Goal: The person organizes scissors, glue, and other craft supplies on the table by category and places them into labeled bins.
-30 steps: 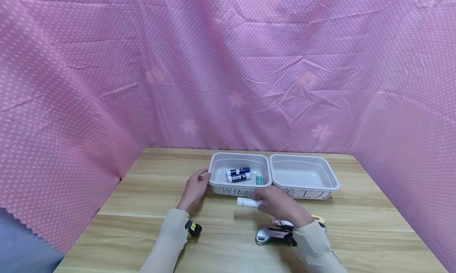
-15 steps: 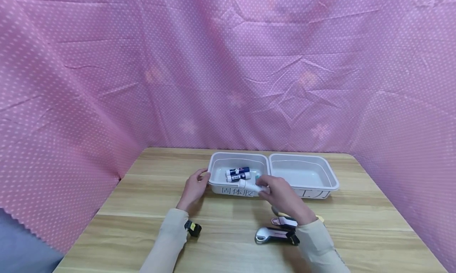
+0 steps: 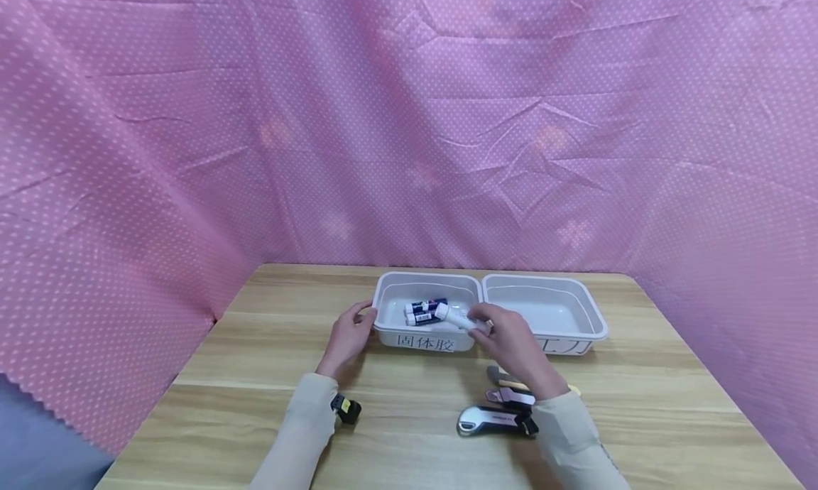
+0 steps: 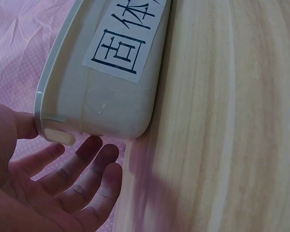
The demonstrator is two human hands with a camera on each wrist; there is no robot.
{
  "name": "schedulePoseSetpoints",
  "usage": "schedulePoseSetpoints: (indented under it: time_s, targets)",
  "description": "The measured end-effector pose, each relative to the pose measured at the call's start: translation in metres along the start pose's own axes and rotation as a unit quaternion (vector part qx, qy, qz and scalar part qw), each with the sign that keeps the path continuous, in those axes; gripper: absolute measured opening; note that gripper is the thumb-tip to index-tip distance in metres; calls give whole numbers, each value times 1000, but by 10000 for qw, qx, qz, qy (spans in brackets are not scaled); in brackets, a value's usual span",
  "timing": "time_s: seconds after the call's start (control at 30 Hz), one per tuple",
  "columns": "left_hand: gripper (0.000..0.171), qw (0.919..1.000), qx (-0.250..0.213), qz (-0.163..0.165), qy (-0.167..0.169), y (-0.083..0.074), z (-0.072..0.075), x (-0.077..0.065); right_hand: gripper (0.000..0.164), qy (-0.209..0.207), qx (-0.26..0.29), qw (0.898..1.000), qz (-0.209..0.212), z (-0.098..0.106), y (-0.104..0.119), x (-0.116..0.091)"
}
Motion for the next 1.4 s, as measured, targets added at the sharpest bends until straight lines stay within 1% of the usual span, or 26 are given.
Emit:
schedulePoseSetpoints:
  time_s: [0.1, 0.2, 0.33, 0.57, 0.8, 0.9, 0.97, 1.2, 1.27, 1.4]
  targets:
    - [45, 10000, -7, 20, 10, 0, 0, 0, 25, -163, 79, 9998, -88, 1, -3, -1]
    - [45, 10000, -15, -8, 18, 0, 0, 0, 26, -318, 37, 9994, -114, 2, -4, -1]
    - [45, 10000, -17, -44, 35, -1, 0, 0, 25, -397, -57, 9991, -142, 1, -6, 0]
    - [46, 10000, 9, -46, 59, -1, 1, -1, 24, -367, -162, 9988, -284, -2, -9, 0]
    - [43, 9995, 106, -265, -95, -2, 2, -1, 24, -412, -300, 9984, -239, -3, -10, 0]
    - [42, 9994, 96, -312, -106, -2, 2, 0, 23, -395, -329, 9983, -262, -4, -11, 0]
    - [42, 9995, 83, -269, -109, -2, 2, 0, 22, -387, -364, 9983, -259, -5, -12, 0]
    - [41, 9995, 16, -295, -96, -2, 1, -1, 21, -294, -295, 9985, -367, -5, -15, 1]
    - [41, 9996, -12, -254, -91, -2, 1, 0, 21, -261, -281, 9986, -371, -5, -15, 1]
    - [41, 9995, -10, -308, -90, -2, 1, 0, 21, -267, -300, 9985, -359, -5, -15, 0]
Point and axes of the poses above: each hand's wrist, its own x-axis towards the middle knuckle, its own z-axis out of the back of the hand, y = z × x, the point moved 4 cm from there along x, towards the middle knuckle, and after that the axes turned 5 degrees about -z, right-handed, at the moved point
